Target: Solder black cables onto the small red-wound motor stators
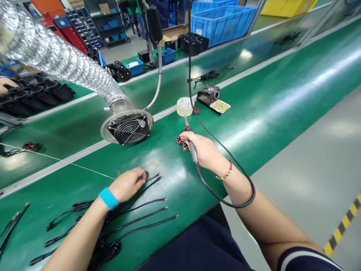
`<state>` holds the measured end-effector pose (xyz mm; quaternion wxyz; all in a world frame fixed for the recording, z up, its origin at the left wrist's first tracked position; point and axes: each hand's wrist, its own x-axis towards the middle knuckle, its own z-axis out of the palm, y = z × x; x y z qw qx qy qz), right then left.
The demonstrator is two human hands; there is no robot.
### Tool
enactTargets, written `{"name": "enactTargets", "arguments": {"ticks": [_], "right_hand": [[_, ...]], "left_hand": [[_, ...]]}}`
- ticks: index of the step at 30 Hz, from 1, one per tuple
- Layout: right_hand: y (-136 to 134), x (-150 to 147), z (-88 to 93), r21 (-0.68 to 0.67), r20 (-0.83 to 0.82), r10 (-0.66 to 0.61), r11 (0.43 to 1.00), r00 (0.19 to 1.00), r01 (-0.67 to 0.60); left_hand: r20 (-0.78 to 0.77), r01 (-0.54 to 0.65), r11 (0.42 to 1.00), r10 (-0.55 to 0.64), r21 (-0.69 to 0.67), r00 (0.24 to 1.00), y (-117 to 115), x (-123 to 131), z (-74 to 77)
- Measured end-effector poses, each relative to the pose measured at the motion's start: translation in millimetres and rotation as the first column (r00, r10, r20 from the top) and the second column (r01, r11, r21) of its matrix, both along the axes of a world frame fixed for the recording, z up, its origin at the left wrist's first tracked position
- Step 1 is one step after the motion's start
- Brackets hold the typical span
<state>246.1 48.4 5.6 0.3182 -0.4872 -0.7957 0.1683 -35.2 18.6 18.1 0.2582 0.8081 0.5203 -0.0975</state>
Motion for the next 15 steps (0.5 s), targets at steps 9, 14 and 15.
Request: {"name": "enactTargets", "arguments": {"ticks": [9,14,15], "right_hand": [[35,-6,-6.1,-0.066,0.311,0.063,0.997,0.948,-0.045],[22,-34,-5.2,-0.087,0.322,0.137,0.99,0.937,-0.115],[16,-41,-4.6,-0.102,0.318,0.162,0.985,0.934,-0.136]], "left_hand": [[0.312,-0.101,0.991,0.123,-0.085,0.942,-21,4,7.1],[0.498,-0.337,0.887,0.458,-0.316,0.736,-5,5,8.4],[0.501,-0.364,0.854,0.514,-0.371,0.696,-1,7,7.2]]}}
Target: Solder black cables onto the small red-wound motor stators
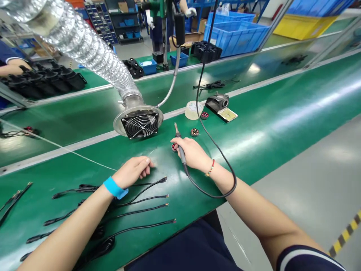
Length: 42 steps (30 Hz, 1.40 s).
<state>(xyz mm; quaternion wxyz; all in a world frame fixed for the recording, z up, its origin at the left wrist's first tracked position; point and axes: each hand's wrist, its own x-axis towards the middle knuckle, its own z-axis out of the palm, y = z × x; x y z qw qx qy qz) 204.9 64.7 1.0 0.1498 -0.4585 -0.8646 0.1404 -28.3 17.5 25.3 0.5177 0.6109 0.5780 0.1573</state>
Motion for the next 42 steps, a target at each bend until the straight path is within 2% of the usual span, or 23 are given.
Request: {"name": "enactTargets", "arguments": {"ticks": [3,6,8,11,13,16,22,24,27,31,34,36,38,40,42], "right_hand": [[-21,-24,1.4,-0.065,-0.042,0.066,0.996,0.997,-0.069],[-38,-39,-0.5,-0.136,-0.188,0.136,0.977,0.973,-0.163],[-43,-43,-5.4,-0.162,-0.321,0.131,0.968,0.938,-0.19],[-41,-41,-17.8,-0.151,-0.415,0.062,0.979,0.908,-0.136],[-38,-40,-26.3,-0.137,-0.394,0.054,0.984,0.918,-0.117],[-37,-43,-34.5,-0.135,-0.338,0.12,0.975,0.934,-0.174],[-39,-49,-35.9,-0.118,-0.323,0.161,0.971,0.932,-0.209],[-39,-48,-35.1,-0.093,-0.319,0.165,0.974,0.933,-0.204],[-38,-47,-33.1,-0.053,-0.29,0.181,0.978,0.94,-0.204],[-39,-45,-30.1,-0.022,-0.232,0.148,0.987,0.962,-0.157],[-39,-43,-29.8,-0.037,-0.197,0.106,0.993,0.975,-0.115],[-39,-43,-30.2,-0.049,-0.192,0.096,0.993,0.977,-0.107],[-39,-44,-30.7,-0.058,-0.199,0.09,0.993,0.976,-0.103],[-40,-45,-30.6,-0.068,-0.21,0.089,0.992,0.974,-0.105],[-41,-46,-29.9,-0.078,-0.215,0.093,0.991,0.972,-0.112]], "left_hand": [[0.049,-0.095,0.99,0.101,-0.1,0.994,11,5,-7.0],[0.014,-0.148,0.987,0.149,-0.071,0.989,17,5,-16.1],[-0.019,-0.161,0.986,0.161,-0.029,0.987,18,3,-21.0],[-0.062,-0.146,0.989,0.146,0.009,0.987,14,1,-24.6],[-0.078,-0.125,0.992,0.125,0.004,0.989,11,0,-24.8],[-0.066,-0.108,0.994,0.106,-0.031,0.992,10,-1,-23.2],[0.032,-0.115,0.978,0.122,-0.172,0.992,13,-2,-20.9],[0.098,-0.136,0.959,0.164,-0.249,0.982,12,0,-21.2],[0.237,-0.211,0.92,0.298,-0.33,0.925,9,4,-21.6],[0.312,-0.319,0.905,0.401,-0.282,0.862,7,5,-21.7],[0.184,-0.289,0.943,0.317,-0.166,0.93,6,4,-22.7],[0.041,-0.165,0.983,0.168,-0.077,0.985,4,4,-23.3],[-0.06,-0.057,0.998,0.055,-0.024,0.997,2,6,-22.9],[-0.087,-0.048,0.999,0.047,-0.007,0.995,1,9,-21.4],[-0.063,-0.1,0.995,0.099,0.0,0.993,1,11,-19.8]]}}
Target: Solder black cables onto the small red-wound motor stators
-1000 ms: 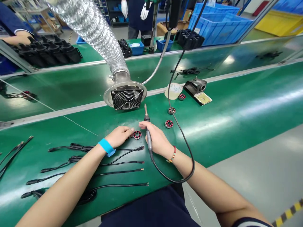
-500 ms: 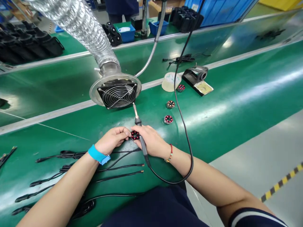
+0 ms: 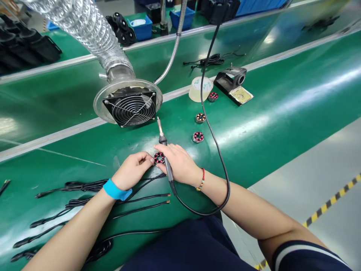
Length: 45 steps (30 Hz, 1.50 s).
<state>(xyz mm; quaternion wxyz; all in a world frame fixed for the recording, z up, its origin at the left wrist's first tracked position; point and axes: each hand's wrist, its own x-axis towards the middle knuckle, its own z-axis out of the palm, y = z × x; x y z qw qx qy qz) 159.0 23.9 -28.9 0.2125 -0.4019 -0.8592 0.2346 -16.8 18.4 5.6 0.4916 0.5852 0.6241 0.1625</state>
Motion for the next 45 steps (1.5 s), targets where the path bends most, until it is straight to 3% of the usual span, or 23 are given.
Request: {"name": "enactTargets", "arguments": {"ticks": [4,7,9,15,20,25,31,37,42,45], "right_hand": [[-1,0,1.6,0.004,0.007,0.019,1.0,1.0,-0.019],[-1,1,1.6,0.012,-0.003,0.018,1.0,1.0,-0.018],[-1,3,1.4,0.02,-0.015,0.016,1.0,1.0,-0.015],[-1,3,2.5,0.044,-0.012,0.036,0.998,0.999,-0.036],[-1,3,3.8,0.028,0.053,0.081,0.996,0.995,-0.082],[0,4,4.5,0.014,0.067,0.03,0.999,0.997,-0.031],[0,6,3.4,-0.006,0.007,0.014,1.0,1.0,-0.014],[-1,6,1.2,0.015,-0.04,-0.014,1.0,0.999,0.015],[1,7,2.5,-0.003,-0.042,-0.042,0.999,0.998,0.042],[5,10,3.9,-0.039,-0.025,-0.072,0.997,0.997,0.071]], "left_hand": [[0.079,-0.164,0.986,0.164,0.0,0.983,4,-2,-1.4],[0.167,-0.349,0.937,0.348,-0.019,0.923,7,-9,-5.2],[0.202,-0.383,0.924,0.379,-0.022,0.903,8,-12,-5.7],[0.093,-0.102,0.995,0.1,0.008,0.991,6,-6,2.6],[0.076,-0.099,0.993,0.093,0.069,0.993,5,-4,0.7],[0.04,-0.168,0.985,0.166,0.037,0.985,6,-6,0.4],[0.051,-0.008,1.0,0.008,0.0,0.999,5,-4,2.3],[0.091,-0.023,0.999,0.027,-0.044,0.995,2,-5,-1.8],[0.109,0.044,0.996,-0.035,-0.083,0.993,0,-7,-2.8],[0.017,0.111,0.993,-0.111,-0.029,0.994,-2,-9,-1.3]]}}
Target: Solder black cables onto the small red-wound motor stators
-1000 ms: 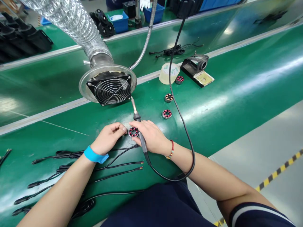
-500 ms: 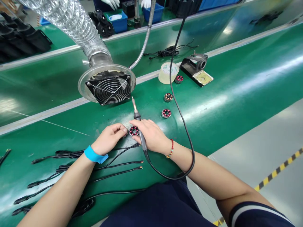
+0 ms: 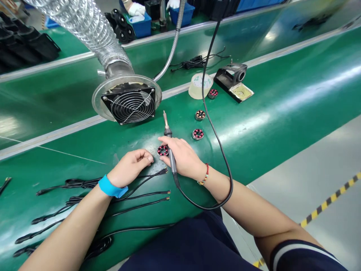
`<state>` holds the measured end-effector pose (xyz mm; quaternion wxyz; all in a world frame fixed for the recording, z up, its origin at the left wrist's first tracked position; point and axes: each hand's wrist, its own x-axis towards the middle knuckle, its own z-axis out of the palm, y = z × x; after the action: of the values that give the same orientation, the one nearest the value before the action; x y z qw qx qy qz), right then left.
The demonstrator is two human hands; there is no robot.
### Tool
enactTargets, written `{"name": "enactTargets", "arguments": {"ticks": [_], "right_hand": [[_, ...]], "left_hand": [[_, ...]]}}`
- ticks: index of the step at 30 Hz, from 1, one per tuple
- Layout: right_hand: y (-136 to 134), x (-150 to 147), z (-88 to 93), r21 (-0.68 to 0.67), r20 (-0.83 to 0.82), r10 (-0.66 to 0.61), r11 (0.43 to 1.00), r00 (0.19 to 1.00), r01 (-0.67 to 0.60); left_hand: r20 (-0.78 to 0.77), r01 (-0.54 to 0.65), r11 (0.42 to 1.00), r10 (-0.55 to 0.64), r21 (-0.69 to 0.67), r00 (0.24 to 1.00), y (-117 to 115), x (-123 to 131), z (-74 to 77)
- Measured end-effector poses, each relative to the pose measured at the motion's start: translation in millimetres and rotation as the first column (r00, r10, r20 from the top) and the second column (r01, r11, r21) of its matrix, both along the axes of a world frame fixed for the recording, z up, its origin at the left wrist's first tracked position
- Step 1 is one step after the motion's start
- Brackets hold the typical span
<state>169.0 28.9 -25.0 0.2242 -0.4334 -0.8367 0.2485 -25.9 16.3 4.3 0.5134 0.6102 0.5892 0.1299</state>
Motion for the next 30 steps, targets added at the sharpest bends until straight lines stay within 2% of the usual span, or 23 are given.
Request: {"name": "enactTargets", "arguments": {"ticks": [3,6,10,13,16,19,21,23,26,28,30], "right_hand": [[4,4,0.5,-0.024,-0.002,0.002,1.0,1.0,-0.002],[6,7,0.4,-0.022,-0.06,-0.01,1.0,0.998,0.008],[6,7,-0.8,0.025,-0.148,-0.055,0.998,0.987,0.059],[6,7,-2.4,0.069,-0.193,-0.064,0.995,0.979,0.078],[6,7,-3.9,0.105,-0.242,-0.041,0.992,0.969,0.068],[4,6,-4.6,0.082,-0.362,-0.008,0.996,0.932,0.04],[1,3,-4.7,-0.018,-0.473,-0.01,1.0,0.881,0.002],[-2,-1,-4.1,-0.185,-0.592,-0.048,0.98,0.805,-0.078],[-5,-7,-1.8,-0.398,-0.715,-0.163,0.895,0.68,-0.203],[-5,-9,0.2,-0.448,-0.757,-0.219,0.86,0.615,-0.245],[-5,-10,1.7,-0.448,-0.79,-0.233,0.851,0.567,-0.275]], "left_hand": [[-0.199,0.236,0.968,-0.215,0.089,0.956,-5,-3,3.4],[-0.38,0.465,0.882,-0.406,0.075,0.831,-11,-3,8.5],[-0.507,0.602,0.798,-0.522,-0.008,0.686,-18,3,14.0],[-0.504,0.638,0.769,-0.564,-0.033,0.654,-20,8,14.6],[-0.446,0.558,0.829,-0.493,0.017,0.747,-17,7,13.8],[-0.275,0.322,0.945,-0.294,0.061,0.916,-9,0,14.6],[-0.114,0.135,0.989,-0.127,0.061,0.985,-3,-5,16.2],[0.023,-0.008,0.999,0.007,0.043,1.0,1,-9,18.1],[0.122,-0.084,0.996,0.086,-0.023,0.989,3,-10,20.2],[0.138,-0.078,0.995,0.086,-0.062,0.987,3,-9,20.5],[0.138,-0.066,0.995,0.076,-0.073,0.988,2,-9,19.9]]}}
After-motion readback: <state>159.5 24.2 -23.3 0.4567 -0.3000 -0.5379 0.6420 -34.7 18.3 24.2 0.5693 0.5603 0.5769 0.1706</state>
